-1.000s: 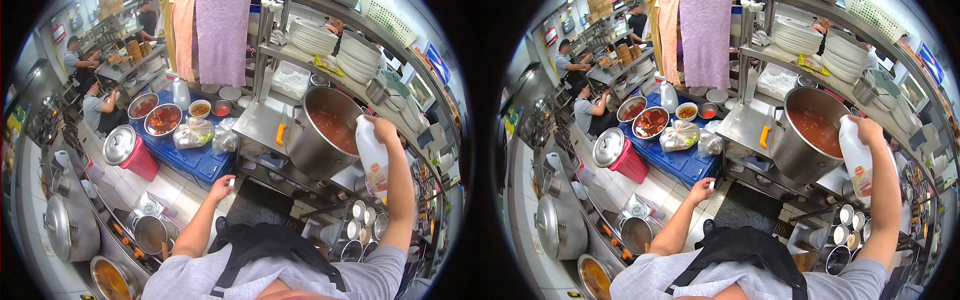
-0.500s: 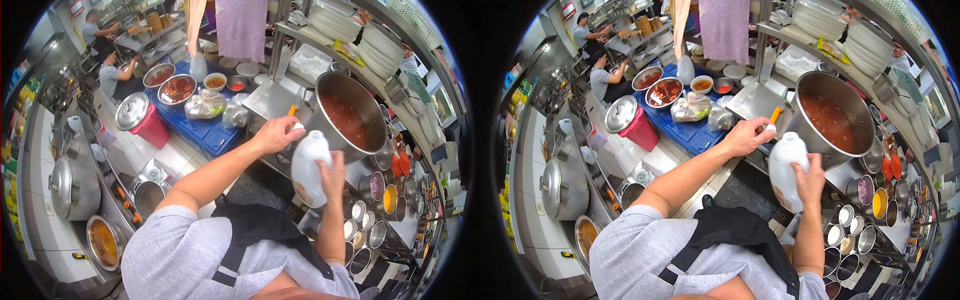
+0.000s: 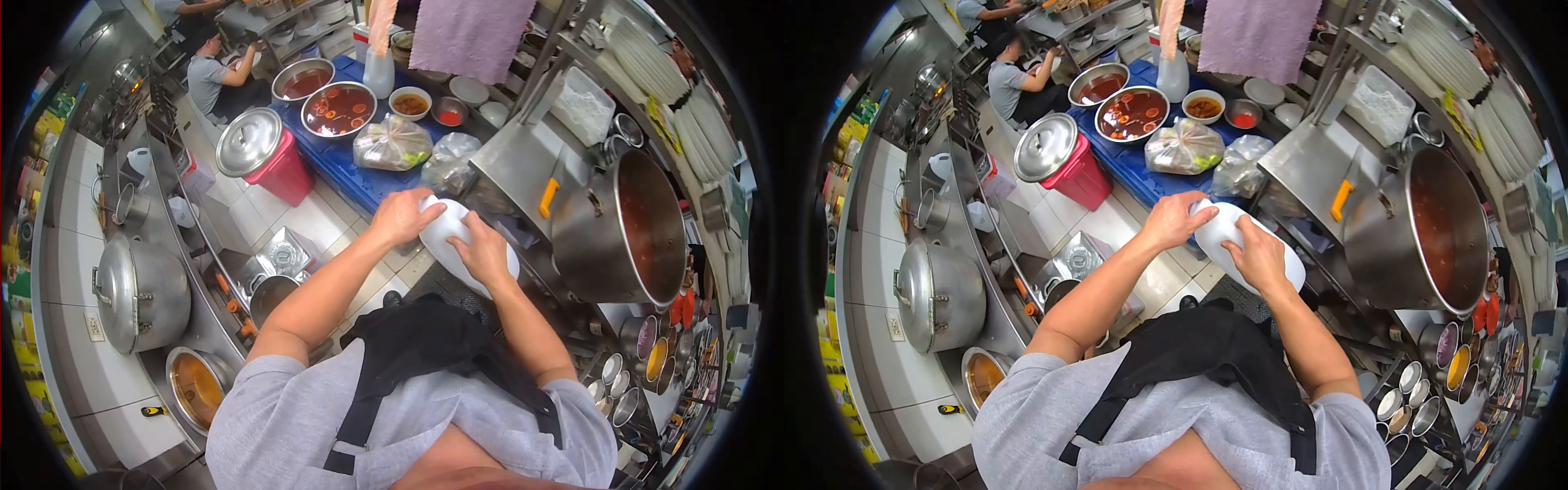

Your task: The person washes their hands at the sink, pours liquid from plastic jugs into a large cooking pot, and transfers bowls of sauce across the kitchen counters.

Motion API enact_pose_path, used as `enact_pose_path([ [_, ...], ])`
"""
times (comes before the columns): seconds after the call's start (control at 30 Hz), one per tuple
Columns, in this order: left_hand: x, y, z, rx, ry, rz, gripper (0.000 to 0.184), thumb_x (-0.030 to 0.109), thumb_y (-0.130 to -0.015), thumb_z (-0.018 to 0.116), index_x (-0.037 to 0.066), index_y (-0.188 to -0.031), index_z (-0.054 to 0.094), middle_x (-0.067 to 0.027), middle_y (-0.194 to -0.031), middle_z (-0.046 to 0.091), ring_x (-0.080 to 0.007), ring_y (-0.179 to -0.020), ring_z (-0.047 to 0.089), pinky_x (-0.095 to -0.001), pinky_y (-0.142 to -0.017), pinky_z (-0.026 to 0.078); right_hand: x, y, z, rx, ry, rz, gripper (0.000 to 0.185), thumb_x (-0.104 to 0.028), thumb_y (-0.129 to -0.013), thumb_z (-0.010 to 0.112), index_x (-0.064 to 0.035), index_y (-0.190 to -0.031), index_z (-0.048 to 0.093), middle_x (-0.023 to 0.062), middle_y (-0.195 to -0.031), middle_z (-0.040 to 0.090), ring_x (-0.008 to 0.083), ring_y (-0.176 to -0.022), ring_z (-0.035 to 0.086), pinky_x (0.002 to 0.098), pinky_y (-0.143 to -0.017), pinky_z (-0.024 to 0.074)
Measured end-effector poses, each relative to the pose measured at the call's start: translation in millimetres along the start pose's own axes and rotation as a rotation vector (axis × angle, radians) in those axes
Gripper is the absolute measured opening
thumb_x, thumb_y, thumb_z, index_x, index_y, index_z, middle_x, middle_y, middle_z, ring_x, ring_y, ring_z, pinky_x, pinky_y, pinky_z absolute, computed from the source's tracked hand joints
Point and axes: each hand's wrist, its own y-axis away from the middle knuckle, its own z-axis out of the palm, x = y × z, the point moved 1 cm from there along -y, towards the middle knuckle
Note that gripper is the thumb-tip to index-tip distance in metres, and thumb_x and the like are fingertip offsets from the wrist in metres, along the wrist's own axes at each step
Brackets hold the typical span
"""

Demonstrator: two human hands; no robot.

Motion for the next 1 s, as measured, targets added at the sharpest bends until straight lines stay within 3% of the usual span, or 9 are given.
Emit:
enact_pose_path([
  [0.07,-25.7,-5.5,-17.2,0.086,-0.07,0.205,0.042,0.038,-0.086,0.066,0.008,-0.115,0.066,-0.0173,-0.088,0.067,-0.0302,-0.082,0.067,-0.0391,-0.074,0.051,-9.7,-22.8,17.2,-0.049,-0.009,-0.043,0.04,-0.026,-0.078,0.077,-0.0059,-0.104,0.054,0.0183,-0.095,0.068,0.0392,-0.089,0.065,0.0462,-0.073,0.0502],
  [0.13,-30.0,-6.9,-44.3,-0.02,-0.095,0.179,0.037,0.024,-0.084,0.068,0.009,-0.118,0.065,-0.0157,-0.098,0.066,-0.0304,-0.093,0.065,-0.038,-0.083,0.05,-19.2,-42.3,24.4,-0.093,-0.017,-0.024,0.04,-0.027,-0.078,0.077,-0.0058,-0.104,0.054,0.0185,-0.096,0.068,0.0397,-0.09,0.065,0.0466,-0.074,0.05],
  [0.2,-45.2,-20.1,-53.2,0.028,-0.113,0.579,0.04,0.013,-0.079,0.069,0.011,-0.119,0.064,-0.0144,-0.109,0.064,-0.0313,-0.104,0.062,-0.0376,-0.092,0.048,-21.5,-60.7,29.4,-0.123,-0.021,-0.011,0.041,-0.027,-0.078,0.076,-0.0056,-0.104,0.054,0.0188,-0.097,0.068,0.04,-0.09,0.065,0.0465,-0.073,0.05],
  [0.37,-28.9,-60.8,-89.5,-0.152,0.181,0.491,0.049,0.007,-0.077,0.067,0.011,-0.125,0.059,-0.0139,-0.12,0.061,-0.0321,-0.113,0.058,-0.0394,-0.099,0.045,-13.6,-104.2,47.8,-0.11,-0.03,-0.057,0.04,-0.029,-0.079,0.076,-0.0068,-0.104,0.053,0.0172,-0.095,0.069,0.039,-0.088,0.065,0.0464,-0.072,0.0499],
  [0.47,-30.9,-94.2,-101.5,0.092,0.127,0.567,0.05,0.013,-0.08,0.068,0.007,-0.128,0.055,-0.0143,-0.123,0.061,-0.0322,-0.112,0.061,-0.0412,-0.096,0.047,-4.4,-138.6,62.3,-0.079,-0.065,-0.104,0.04,-0.03,-0.079,0.076,-0.0077,-0.103,0.053,0.0158,-0.093,0.069,0.038,-0.087,0.066,0.0455,-0.071,0.0501],
  [0.57,-42.0,-130.8,-115.7,0.033,-0.284,0.098,0.048,0.038,-0.087,0.068,0.005,-0.121,0.059,-0.022,-0.117,0.062,-0.0359,-0.096,0.065,-0.0451,-0.081,0.052,-5.6,-178.3,65.2,-0.095,-0.16,-0.098,0.04,-0.025,-0.077,0.078,-0.0038,-0.102,0.054,0.0208,-0.097,0.068,0.0405,-0.092,0.065,0.0463,-0.076,0.0498],
  [0.67,-39.5,-145.8,-131.4,-0.087,-0.386,-0.06,0.049,0.041,-0.087,0.066,0.005,-0.12,0.06,-0.0245,-0.114,0.062,-0.0375,-0.095,0.064,-0.0467,-0.079,0.051,-3.5,-217.8,76.0,-0.102,-0.24,-0.161,0.041,-0.023,-0.077,0.078,-0.0036,-0.103,0.054,0.0209,-0.097,0.068,0.0406,-0.093,0.065,0.0462,-0.075,0.0499],
  [0.87,-69.6,-189.7,-174.6,-0.015,-0.385,0.152,0.042,0.024,-0.084,0.07,0.015,-0.124,0.062,-0.0154,-0.101,0.063,-0.035,-0.097,0.061,-0.0429,-0.084,0.049,-5.5,-293.4,102.8,-0.119,-0.361,-0.139,0.04,-0.024,-0.074,0.081,-0.004,-0.097,0.055,0.0183,-0.088,0.068,0.0382,-0.083,0.066,0.043,-0.07,0.0501],
  [1.0,-111.0,-241.4,-214.8,-0.044,-0.389,0.433,0.043,0.009,-0.076,0.071,0.015,-0.118,0.066,-0.0145,-0.114,0.061,-0.0322,-0.109,0.057,-0.0423,-0.092,0.047,-21.0,-358.4,123.4,-0.244,-0.573,0.026,0.037,-0.022,-0.071,0.082,-0.0023,-0.091,0.058,0.0168,-0.085,0.068,0.0341,-0.08,0.068,0.0398,-0.07,0.0503],
])
